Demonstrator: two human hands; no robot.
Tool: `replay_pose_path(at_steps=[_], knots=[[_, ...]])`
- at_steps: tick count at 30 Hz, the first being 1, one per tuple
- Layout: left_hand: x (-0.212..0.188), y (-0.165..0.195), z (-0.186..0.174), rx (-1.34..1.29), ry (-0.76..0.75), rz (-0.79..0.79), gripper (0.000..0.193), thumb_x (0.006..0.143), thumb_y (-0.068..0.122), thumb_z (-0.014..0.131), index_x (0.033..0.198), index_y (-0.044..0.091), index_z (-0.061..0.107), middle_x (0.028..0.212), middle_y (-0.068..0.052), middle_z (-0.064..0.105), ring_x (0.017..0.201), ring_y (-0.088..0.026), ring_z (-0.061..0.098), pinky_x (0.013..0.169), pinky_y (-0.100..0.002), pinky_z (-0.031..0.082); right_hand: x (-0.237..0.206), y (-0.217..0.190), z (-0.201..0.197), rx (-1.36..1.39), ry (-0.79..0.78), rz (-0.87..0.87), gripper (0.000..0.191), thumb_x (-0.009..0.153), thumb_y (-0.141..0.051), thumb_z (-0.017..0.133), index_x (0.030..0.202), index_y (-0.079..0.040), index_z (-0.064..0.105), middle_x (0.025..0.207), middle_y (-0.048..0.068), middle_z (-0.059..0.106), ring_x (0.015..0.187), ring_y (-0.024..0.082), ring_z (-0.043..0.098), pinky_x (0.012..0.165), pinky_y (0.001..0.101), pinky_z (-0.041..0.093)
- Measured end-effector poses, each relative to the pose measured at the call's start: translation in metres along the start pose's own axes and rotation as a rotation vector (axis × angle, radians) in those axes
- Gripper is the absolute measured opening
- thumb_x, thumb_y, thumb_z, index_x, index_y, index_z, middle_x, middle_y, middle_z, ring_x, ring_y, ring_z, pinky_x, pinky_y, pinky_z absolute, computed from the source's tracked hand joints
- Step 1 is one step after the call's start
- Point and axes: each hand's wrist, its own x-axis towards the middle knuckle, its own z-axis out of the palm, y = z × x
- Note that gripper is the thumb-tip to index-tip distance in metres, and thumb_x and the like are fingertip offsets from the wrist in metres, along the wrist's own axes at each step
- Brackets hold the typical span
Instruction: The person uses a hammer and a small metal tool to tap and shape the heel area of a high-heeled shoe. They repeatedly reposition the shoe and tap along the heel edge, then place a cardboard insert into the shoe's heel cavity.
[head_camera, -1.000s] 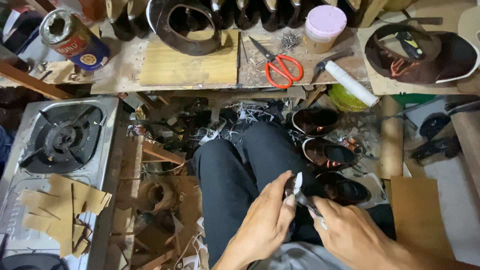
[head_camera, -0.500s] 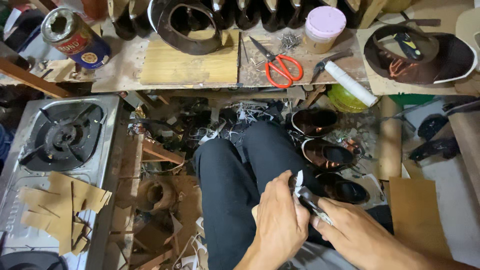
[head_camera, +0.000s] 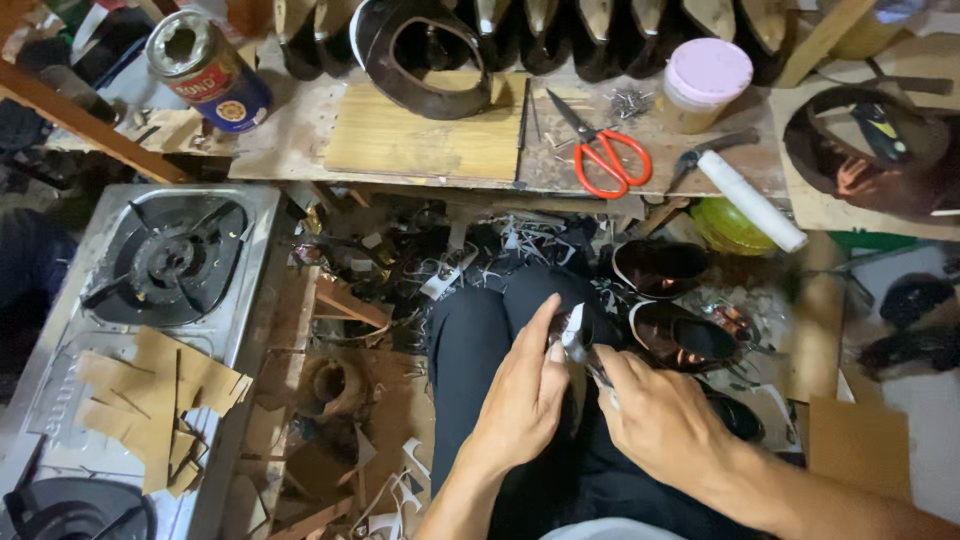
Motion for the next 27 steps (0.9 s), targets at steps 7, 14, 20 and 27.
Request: replay_pose_path(at_steps=[7, 14, 20, 27], knots=[[-0.007, 0.008, 0.011, 0.034, 0.04, -0.187, 0.042, 0.103, 0.015, 0.045, 0.142, -0.002, 0.045, 0.126, -0.027, 0.06, 0.116, -0.043, 0.062, 0.101, -0.045, 0.049, -0.013, 0.002, 0.014, -0.007, 0.024, 0.074, 0.05, 0.08, -0.012, 0.065, 0.128, 0.0, 0.058, 0.089, 0.02, 0.07, 0.069, 0.042, 0.07, 0.062, 0.0501, 0.055], [-0.014, 0.024, 0.037, 0.196, 0.125, -0.078, 0.049, 0.092, 0.009, 0.05, 0.139, -0.006, 0.044, 0.123, -0.028, 0.06, 0.113, -0.043, 0.06, 0.091, -0.046, 0.05, -0.032, -0.002, -0.021, 0.184, -0.194, 0.214, 0.029, 0.088, -0.015, 0.061, 0.115, -0.006, 0.06, 0.091, 0.017, 0.07, 0.079, 0.042, 0.068, 0.067, 0.0511, 0.053], [-0.011, 0.024, 0.04, 0.206, 0.132, -0.032, 0.047, 0.095, 0.009, 0.051, 0.139, -0.006, 0.044, 0.124, -0.028, 0.06, 0.114, -0.042, 0.06, 0.093, -0.047, 0.05, -0.031, -0.005, -0.015, 0.119, -0.1, 0.199, 0.04, 0.083, -0.011, 0.059, 0.122, -0.006, 0.06, 0.095, 0.019, 0.072, 0.074, 0.042, 0.069, 0.065, 0.0522, 0.054], [-0.017, 0.03, 0.015, 0.024, 0.046, -0.155, 0.047, 0.099, 0.012, 0.045, 0.144, -0.003, 0.043, 0.13, -0.027, 0.057, 0.116, -0.041, 0.063, 0.099, -0.044, 0.05, -0.028, -0.008, -0.003, 0.065, 0.008, 0.082, 0.032, 0.081, -0.014, 0.065, 0.108, 0.0, 0.06, 0.089, 0.021, 0.072, 0.071, 0.042, 0.07, 0.062, 0.0497, 0.056]])
